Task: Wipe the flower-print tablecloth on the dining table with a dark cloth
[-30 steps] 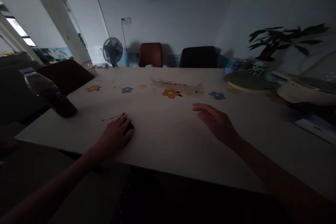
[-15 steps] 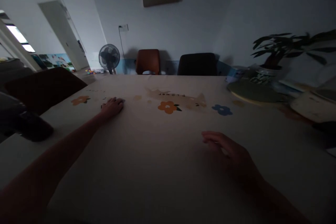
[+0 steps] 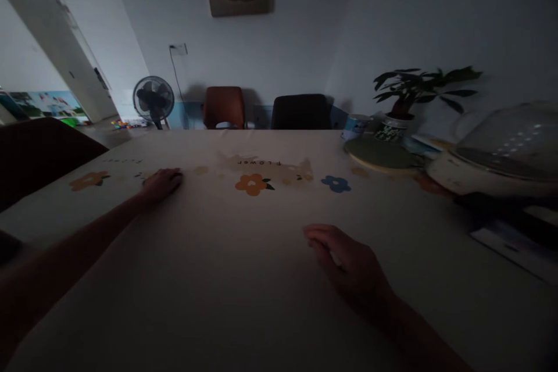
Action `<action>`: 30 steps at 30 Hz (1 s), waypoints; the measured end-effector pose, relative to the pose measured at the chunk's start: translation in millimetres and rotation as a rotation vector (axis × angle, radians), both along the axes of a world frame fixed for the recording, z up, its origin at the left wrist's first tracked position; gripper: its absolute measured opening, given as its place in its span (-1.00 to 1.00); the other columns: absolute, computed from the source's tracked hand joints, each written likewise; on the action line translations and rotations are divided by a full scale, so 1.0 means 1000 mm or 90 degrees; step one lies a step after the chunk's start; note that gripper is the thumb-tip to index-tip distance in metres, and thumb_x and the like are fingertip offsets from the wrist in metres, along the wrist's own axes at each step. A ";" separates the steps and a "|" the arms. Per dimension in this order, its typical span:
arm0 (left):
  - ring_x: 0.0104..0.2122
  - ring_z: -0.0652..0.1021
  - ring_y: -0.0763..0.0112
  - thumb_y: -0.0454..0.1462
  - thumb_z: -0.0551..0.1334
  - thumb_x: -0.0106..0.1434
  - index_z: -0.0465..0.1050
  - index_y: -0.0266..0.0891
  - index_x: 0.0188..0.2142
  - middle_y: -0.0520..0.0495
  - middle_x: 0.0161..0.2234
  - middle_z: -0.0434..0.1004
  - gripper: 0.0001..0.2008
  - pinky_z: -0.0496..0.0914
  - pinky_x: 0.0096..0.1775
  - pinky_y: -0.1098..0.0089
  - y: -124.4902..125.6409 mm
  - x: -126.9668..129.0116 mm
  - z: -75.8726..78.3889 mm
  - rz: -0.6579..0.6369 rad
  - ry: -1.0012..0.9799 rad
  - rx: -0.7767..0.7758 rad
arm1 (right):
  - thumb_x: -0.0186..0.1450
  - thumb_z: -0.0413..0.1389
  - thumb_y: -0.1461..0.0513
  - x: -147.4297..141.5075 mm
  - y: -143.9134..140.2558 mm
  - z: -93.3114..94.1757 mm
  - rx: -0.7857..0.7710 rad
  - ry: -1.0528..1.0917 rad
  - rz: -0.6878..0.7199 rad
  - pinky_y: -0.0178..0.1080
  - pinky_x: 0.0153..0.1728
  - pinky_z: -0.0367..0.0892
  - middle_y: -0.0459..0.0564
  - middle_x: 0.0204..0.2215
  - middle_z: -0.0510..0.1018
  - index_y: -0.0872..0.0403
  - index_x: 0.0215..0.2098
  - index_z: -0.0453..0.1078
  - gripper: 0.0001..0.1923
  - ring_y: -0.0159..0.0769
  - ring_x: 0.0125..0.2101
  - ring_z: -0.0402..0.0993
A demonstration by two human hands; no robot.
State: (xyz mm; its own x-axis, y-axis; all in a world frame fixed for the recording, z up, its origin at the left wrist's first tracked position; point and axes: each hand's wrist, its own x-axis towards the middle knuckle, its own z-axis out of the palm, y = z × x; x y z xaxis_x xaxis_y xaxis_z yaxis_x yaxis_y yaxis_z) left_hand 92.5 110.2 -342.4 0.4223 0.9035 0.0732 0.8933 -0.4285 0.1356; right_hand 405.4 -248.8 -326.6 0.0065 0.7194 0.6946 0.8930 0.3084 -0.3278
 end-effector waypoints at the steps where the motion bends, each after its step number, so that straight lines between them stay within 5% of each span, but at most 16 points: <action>1: 0.21 0.36 0.01 -0.05 -0.11 0.36 0.27 -0.33 0.27 -0.33 0.24 0.32 -0.38 0.25 0.20 0.07 -0.021 0.009 -0.003 -0.037 0.003 0.002 | 0.42 -0.07 0.30 -0.002 -0.001 0.001 0.008 -0.002 0.012 -0.40 -0.32 0.49 -0.07 -0.24 0.61 0.00 -0.19 0.40 -0.80 -0.38 -0.28 0.60; 4: 0.28 0.25 0.10 0.08 0.04 0.30 0.25 -0.08 0.30 -0.13 0.31 0.23 -0.36 0.15 0.27 0.12 -0.092 0.045 -0.012 -0.182 0.005 0.006 | 0.42 -0.07 0.31 -0.007 -0.004 0.002 0.027 -0.001 0.035 -0.43 -0.32 0.45 -0.08 -0.25 0.60 0.02 -0.20 0.40 -0.80 -0.41 -0.27 0.59; 7: 0.28 0.23 0.03 0.05 0.13 0.29 0.36 -0.04 0.22 -0.13 0.28 0.26 -0.44 0.14 0.27 0.02 -0.156 0.088 -0.014 -0.364 -0.048 0.011 | 0.42 -0.06 0.30 -0.004 -0.006 0.003 0.042 0.011 0.027 -0.43 -0.40 0.42 -0.06 -0.25 0.61 0.04 -0.20 0.42 -0.79 -0.40 -0.30 0.58; 10: 0.11 0.38 0.09 -0.10 0.13 0.30 0.53 -0.12 -0.02 -0.16 0.08 0.46 -0.65 0.22 0.20 0.04 -0.190 0.125 -0.009 -0.413 -0.157 -0.034 | 0.39 -0.05 0.24 0.005 -0.007 0.003 0.057 0.054 -0.024 -0.39 -0.45 0.40 -0.03 -0.26 0.61 0.04 -0.23 0.45 -0.77 -0.37 -0.37 0.56; 14: -0.11 0.48 0.18 -0.22 0.16 0.23 0.53 -0.22 -0.26 -0.19 -0.16 0.53 -0.80 0.36 0.04 0.16 -0.191 0.166 0.004 -0.346 -0.267 -0.096 | 0.32 -0.06 0.13 0.024 -0.002 0.003 0.077 0.184 -0.143 -0.32 -0.50 0.38 0.03 -0.30 0.61 0.06 -0.27 0.46 -0.71 -0.31 -0.45 0.54; 20: -0.57 0.38 0.49 -0.19 0.04 0.35 0.48 -0.29 -0.13 -0.07 -0.43 0.46 -0.69 0.30 -0.46 0.45 -0.180 0.244 0.041 -0.239 -0.420 -0.215 | 0.26 -0.10 0.04 0.045 0.007 0.000 0.071 0.277 -0.250 -0.23 -0.41 0.37 0.05 -0.40 0.59 0.08 -0.30 0.47 -0.61 -0.23 -0.46 0.52; 26: -0.64 0.27 0.54 -0.01 0.12 0.37 0.46 -0.32 -0.37 0.05 -0.61 0.27 -0.59 0.15 -0.55 0.46 -0.208 0.333 0.060 -0.235 -0.499 -0.285 | 0.22 -0.09 0.05 0.056 0.007 0.005 0.105 0.381 -0.294 -0.18 -0.35 0.38 0.00 -0.52 0.54 0.10 -0.31 0.46 -0.62 -0.20 -0.47 0.52; 30: -0.52 0.38 0.52 -0.06 0.18 0.38 0.44 -0.34 -0.40 0.02 -0.52 0.37 -0.62 0.30 -0.43 0.46 -0.207 0.352 0.069 -0.238 -0.513 -0.297 | 0.18 -0.07 0.04 0.062 0.003 0.010 0.123 0.470 -0.288 -0.22 -0.44 0.36 -0.01 -0.50 0.54 0.10 -0.34 0.44 -0.64 -0.22 -0.52 0.51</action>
